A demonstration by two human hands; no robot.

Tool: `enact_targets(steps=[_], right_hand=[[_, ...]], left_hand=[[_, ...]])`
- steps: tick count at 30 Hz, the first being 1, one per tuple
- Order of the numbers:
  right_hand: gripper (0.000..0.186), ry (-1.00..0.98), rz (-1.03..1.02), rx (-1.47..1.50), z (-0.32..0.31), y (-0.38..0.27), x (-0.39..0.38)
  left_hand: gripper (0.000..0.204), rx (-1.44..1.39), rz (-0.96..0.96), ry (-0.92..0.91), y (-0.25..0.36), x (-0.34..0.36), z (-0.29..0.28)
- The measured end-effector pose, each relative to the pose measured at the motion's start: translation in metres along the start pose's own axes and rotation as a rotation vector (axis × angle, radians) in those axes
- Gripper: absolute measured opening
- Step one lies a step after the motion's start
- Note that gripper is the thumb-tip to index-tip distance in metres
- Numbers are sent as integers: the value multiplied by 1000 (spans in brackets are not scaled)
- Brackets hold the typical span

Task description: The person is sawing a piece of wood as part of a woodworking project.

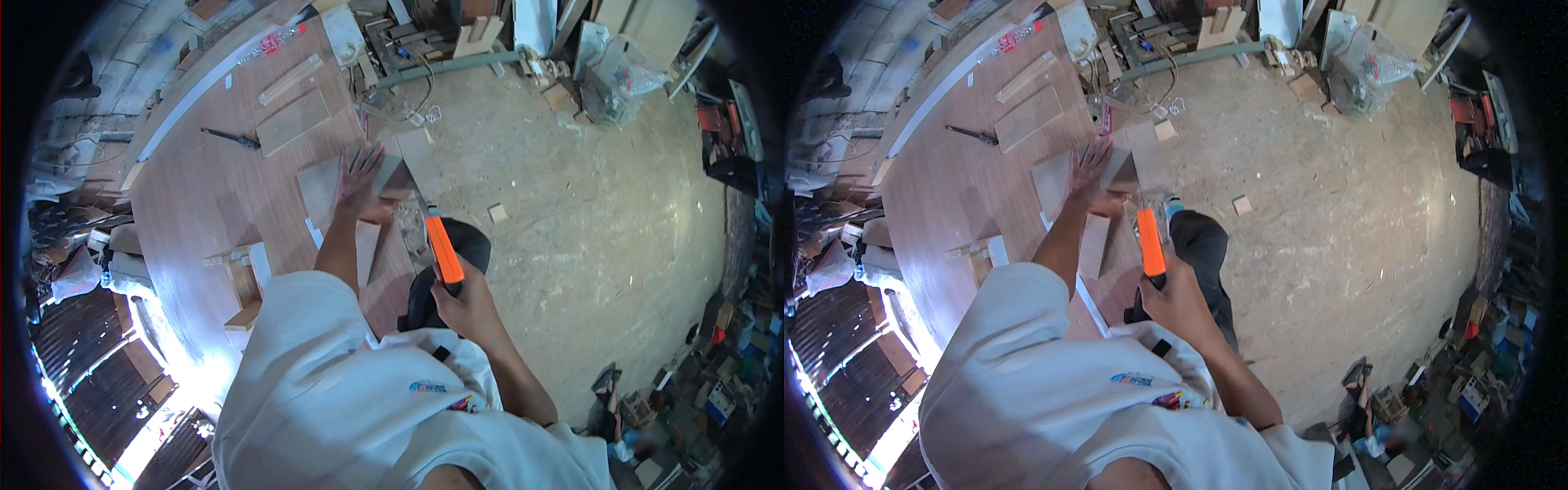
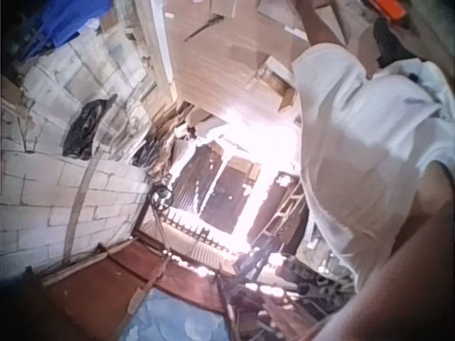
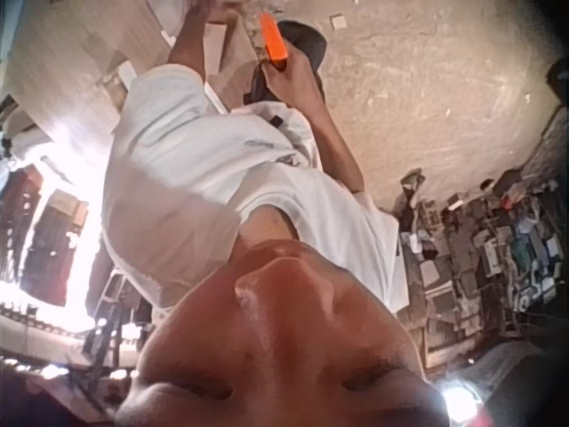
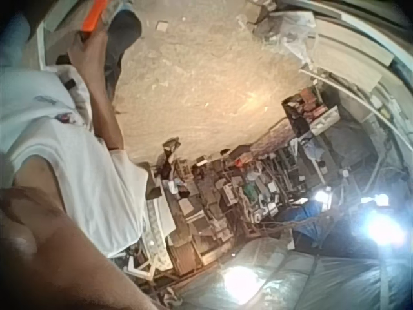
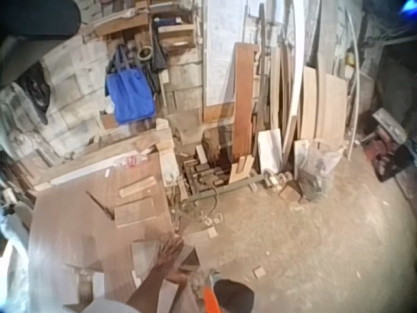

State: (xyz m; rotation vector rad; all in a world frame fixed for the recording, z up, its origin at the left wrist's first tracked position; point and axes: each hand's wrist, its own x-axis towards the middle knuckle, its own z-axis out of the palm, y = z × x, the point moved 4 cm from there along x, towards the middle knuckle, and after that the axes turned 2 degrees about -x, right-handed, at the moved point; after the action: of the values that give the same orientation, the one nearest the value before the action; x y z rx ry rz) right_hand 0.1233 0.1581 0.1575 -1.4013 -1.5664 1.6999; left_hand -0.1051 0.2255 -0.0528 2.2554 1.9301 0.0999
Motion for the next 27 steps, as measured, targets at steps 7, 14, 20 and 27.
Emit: enact_targets(steps=[7, 14, 20, 27], right_hand=[[24, 46, -3, -28, 13, 18, 51], [17, -63, 45, 52, -9, -36, -42], [12, 21, -18, 61, 19, 46, 63], [13, 25, -29, 18, 19, 12, 4]], left_hand=[[125, -55, 48, 37, -5, 10, 9], [131, 17, 47, 79, -16, -2, 11], [126, 30, 89, 91, -9, 7, 10], [126, 94, 88, 129, -20, -7, 13]])
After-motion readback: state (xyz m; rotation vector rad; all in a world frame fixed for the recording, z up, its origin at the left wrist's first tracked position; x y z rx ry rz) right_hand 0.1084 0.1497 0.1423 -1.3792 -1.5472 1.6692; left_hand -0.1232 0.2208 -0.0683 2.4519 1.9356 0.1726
